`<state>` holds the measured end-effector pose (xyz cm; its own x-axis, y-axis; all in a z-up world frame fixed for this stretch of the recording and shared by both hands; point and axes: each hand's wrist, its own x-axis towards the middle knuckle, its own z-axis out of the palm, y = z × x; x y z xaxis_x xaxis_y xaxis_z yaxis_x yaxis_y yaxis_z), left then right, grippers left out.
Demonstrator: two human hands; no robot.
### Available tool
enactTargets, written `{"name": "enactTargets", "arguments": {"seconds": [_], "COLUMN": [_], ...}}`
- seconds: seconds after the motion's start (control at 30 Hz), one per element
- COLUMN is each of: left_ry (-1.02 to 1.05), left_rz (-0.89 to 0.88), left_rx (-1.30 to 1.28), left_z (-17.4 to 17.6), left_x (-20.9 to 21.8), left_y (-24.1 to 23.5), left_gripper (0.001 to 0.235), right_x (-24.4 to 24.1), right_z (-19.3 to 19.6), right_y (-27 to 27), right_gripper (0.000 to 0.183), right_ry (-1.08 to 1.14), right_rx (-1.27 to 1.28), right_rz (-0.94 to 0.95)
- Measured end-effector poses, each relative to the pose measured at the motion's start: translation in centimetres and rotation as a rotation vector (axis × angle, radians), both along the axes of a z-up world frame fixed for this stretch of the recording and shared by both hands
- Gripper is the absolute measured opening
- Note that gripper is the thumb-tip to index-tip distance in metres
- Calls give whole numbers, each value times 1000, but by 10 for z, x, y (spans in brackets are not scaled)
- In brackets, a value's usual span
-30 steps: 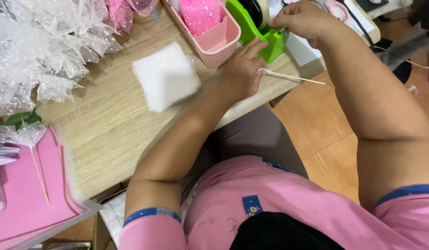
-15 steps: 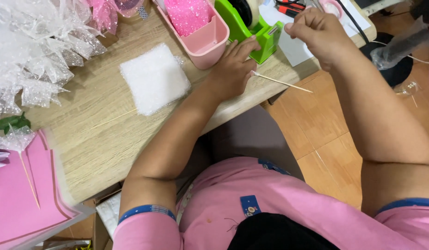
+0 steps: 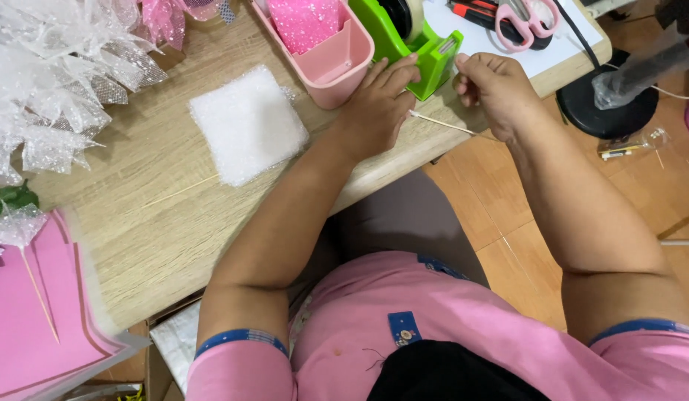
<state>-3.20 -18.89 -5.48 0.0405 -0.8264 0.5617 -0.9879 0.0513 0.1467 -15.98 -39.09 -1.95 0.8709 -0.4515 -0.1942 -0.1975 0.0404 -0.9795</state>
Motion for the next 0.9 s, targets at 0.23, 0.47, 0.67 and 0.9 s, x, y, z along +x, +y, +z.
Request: {"name": "enactTargets", "arguments": {"seconds": [0.23, 0.47, 0.67, 0.9], "left_ry": [66, 96, 102, 130], "left_rz": [-24, -58, -59, -59], "left_rx": [-18, -50, -83, 14], "left_z": [4, 5, -4, -5], "left_x": [-2, -2, 1, 4], "left_y": [2, 4, 0, 0], "left_gripper": [15, 16, 15, 15], "right_x": [6, 4, 5, 3], "right_z": [8, 9, 5, 7], "right_y": [7, 0, -1, 14], "right_gripper": [36, 34, 30, 32], "right_ry": [19, 61, 148, 115], "right_rx": [474, 404, 489, 574], "right_rz": [-43, -11, -33, -119]}}
